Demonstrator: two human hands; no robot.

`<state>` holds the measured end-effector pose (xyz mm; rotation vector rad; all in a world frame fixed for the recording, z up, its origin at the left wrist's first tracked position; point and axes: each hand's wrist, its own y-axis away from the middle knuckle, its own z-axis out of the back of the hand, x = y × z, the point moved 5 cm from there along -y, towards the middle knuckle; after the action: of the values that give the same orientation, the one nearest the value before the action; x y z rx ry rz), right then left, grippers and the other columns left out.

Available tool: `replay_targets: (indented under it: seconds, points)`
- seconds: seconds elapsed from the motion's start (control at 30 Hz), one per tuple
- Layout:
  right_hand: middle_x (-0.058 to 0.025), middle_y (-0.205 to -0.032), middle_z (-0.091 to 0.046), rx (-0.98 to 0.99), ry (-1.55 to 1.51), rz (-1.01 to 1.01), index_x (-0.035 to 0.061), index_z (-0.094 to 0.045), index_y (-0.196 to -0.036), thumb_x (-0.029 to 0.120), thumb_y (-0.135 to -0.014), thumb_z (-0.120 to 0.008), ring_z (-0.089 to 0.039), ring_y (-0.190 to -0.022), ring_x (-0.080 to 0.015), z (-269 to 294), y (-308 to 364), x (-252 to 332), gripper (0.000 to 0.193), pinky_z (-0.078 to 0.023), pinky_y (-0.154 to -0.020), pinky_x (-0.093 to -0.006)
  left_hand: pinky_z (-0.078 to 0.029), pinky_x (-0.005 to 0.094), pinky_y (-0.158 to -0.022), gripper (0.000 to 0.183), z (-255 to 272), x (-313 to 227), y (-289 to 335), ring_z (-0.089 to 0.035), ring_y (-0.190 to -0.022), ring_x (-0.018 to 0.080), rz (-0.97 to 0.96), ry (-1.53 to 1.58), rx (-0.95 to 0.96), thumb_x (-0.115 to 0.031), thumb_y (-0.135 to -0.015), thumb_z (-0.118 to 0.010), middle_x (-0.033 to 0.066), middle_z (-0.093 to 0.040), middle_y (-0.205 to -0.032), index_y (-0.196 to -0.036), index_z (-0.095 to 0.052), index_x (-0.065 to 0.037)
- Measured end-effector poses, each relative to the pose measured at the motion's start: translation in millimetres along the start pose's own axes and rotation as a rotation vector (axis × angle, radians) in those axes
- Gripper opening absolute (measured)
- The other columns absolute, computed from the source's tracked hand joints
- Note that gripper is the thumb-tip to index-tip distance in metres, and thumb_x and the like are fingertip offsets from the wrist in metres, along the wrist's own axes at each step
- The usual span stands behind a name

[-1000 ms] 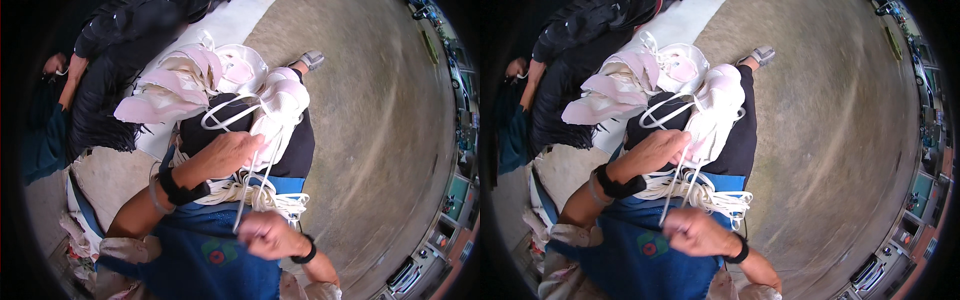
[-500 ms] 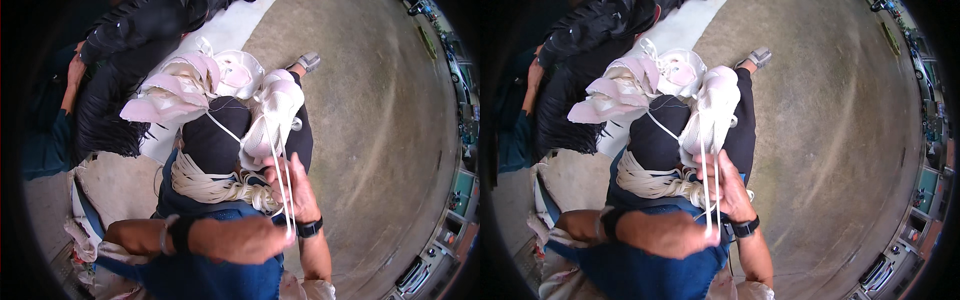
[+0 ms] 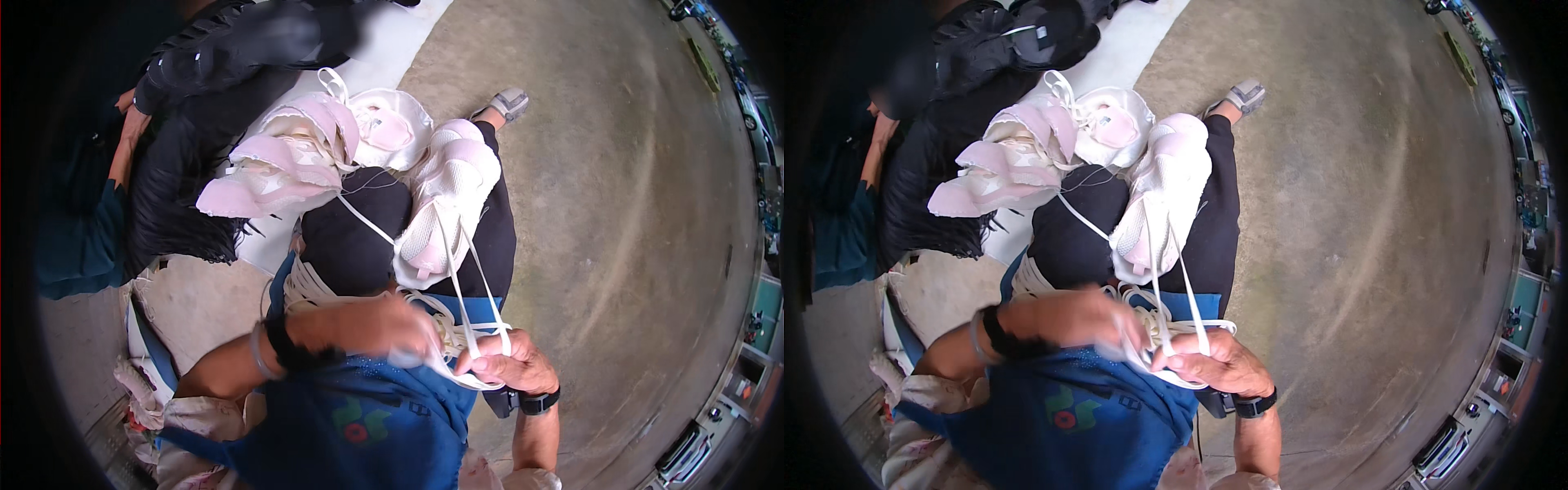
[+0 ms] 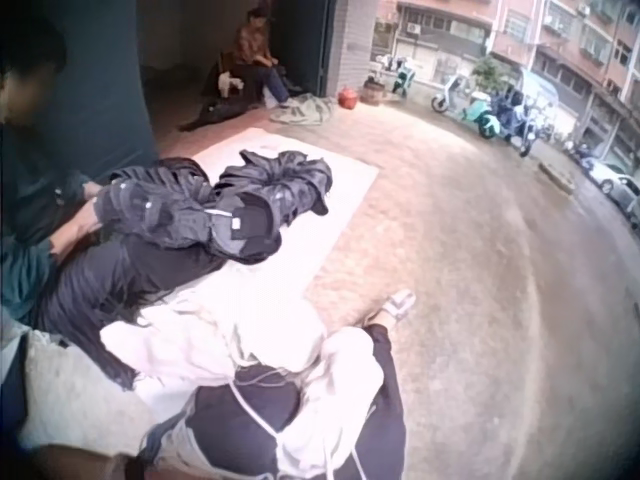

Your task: The recorder is lacing a pile of pink and white sneakers, lacing one after the other.

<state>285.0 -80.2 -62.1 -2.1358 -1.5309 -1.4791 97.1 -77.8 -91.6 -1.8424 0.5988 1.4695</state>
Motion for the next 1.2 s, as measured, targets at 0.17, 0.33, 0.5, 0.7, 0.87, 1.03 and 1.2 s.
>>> replay_targets:
  seconds: [0.17, 0.33, 0.5, 0.7, 0.87, 1.03, 1.2]
  points:
    - [-0.0087, -0.089, -0.068, 0.09, 0.28, -0.017, 0.0024, -0.065, -0.105, 0.016, -0.096, -0.057, -0.06, -0.073, -0.0159, -25, -39, 3, 0.018, -0.048, -0.068, -0.029, -0.05, 0.0255, -0.069, 0.034, 49, 30, -26, -0.065, -0.085, 0.0154, 0.699, 0.517, -0.444, -0.034, -0.096, -0.054, 0.0091, -0.067, -0.091, -0.1, -0.062, -0.001]
    - [-0.0125, -0.092, -0.066, 0.114, 0.491, 0.091, 0.0046, -0.06, -0.105, 0.009, -0.094, -0.054, -0.064, -0.087, -0.0258, -45, -56, -4, 0.014, -0.05, -0.077, -0.0347, -0.047, 0.0225, -0.065, 0.032, 44, 49, -42, -0.057, -0.07, 0.0108, 0.715, 0.825, -0.591, -0.033, -0.095, -0.058, 0.0049, -0.062, -0.082, -0.101, -0.059, -0.002]
    - [-0.0125, -0.08, -0.062, 0.005, 0.592, 0.023, 0.0013, -0.063, -0.098, 0.016, -0.094, -0.057, -0.062, -0.072, -0.0235, -21, -48, 1, 0.016, -0.049, -0.068, -0.0325, -0.052, 0.0305, -0.071, 0.022, 47, 66, -27, -0.051, -0.063, 0.0108, 0.677, 0.774, -0.655, -0.023, -0.096, -0.057, -0.0005, -0.052, -0.071, -0.1, -0.059, -0.001]
    - [-0.0101, -0.08, -0.061, -0.969, 0.88, 0.333, -0.0015, -0.063, -0.095, 0.009, -0.089, -0.06, -0.057, -0.068, -0.0163, 41, -74, 44, 0.012, -0.046, -0.061, -0.0313, -0.054, 0.0268, -0.064, 0.019, 51, 53, -29, -0.061, -0.064, 0.0112, 0.702, 0.528, -0.673, -0.018, -0.093, -0.062, 0.0036, -0.061, -0.075, -0.098, -0.062, 0.0]
    - [-0.0158, -0.078, -0.056, -1.039, 1.296, 0.469, 0.0058, -0.065, -0.089, 0.009, -0.081, -0.064, -0.059, -0.066, -0.0355, 34, -103, 52, 0.009, -0.048, -0.057, -0.0442, -0.054, 0.027, -0.063, 0.014, 45, 59, -20, -0.061, -0.067, 0.0092, 0.526, 0.502, -0.725, -0.014, -0.089, -0.066, 0.0031, -0.064, -0.08, -0.094, -0.062, -0.002]
    - [-0.0185, -0.08, -0.057, -1.021, 1.355, 0.413, 0.0005, -0.062, -0.088, 0.005, -0.082, -0.061, -0.059, -0.068, -0.0373, 27, -102, 51, 0.008, -0.047, -0.059, -0.0438, -0.05, 0.0231, -0.057, 0.018, 37, 67, -30, -0.058, -0.063, 0.0096, 0.687, 0.509, -0.657, -0.013, -0.09, -0.065, 0.0038, -0.062, -0.075, -0.095, -0.059, 0.003]
    - [-0.0192, -0.082, -0.056, -0.982, 1.416, 0.347, -0.0006, -0.06, -0.089, 0.005, -0.082, -0.061, -0.057, -0.066, -0.038, 29, -108, 48, 0.009, -0.047, -0.058, -0.043, -0.042, 0.0229, -0.052, 0.029, 43, 65, -24, -0.053, -0.062, 0.0073, 0.656, 0.485, -0.628, -0.03, -0.094, -0.06, 0.0001, -0.059, -0.071, -0.085, -0.059, -0.002]
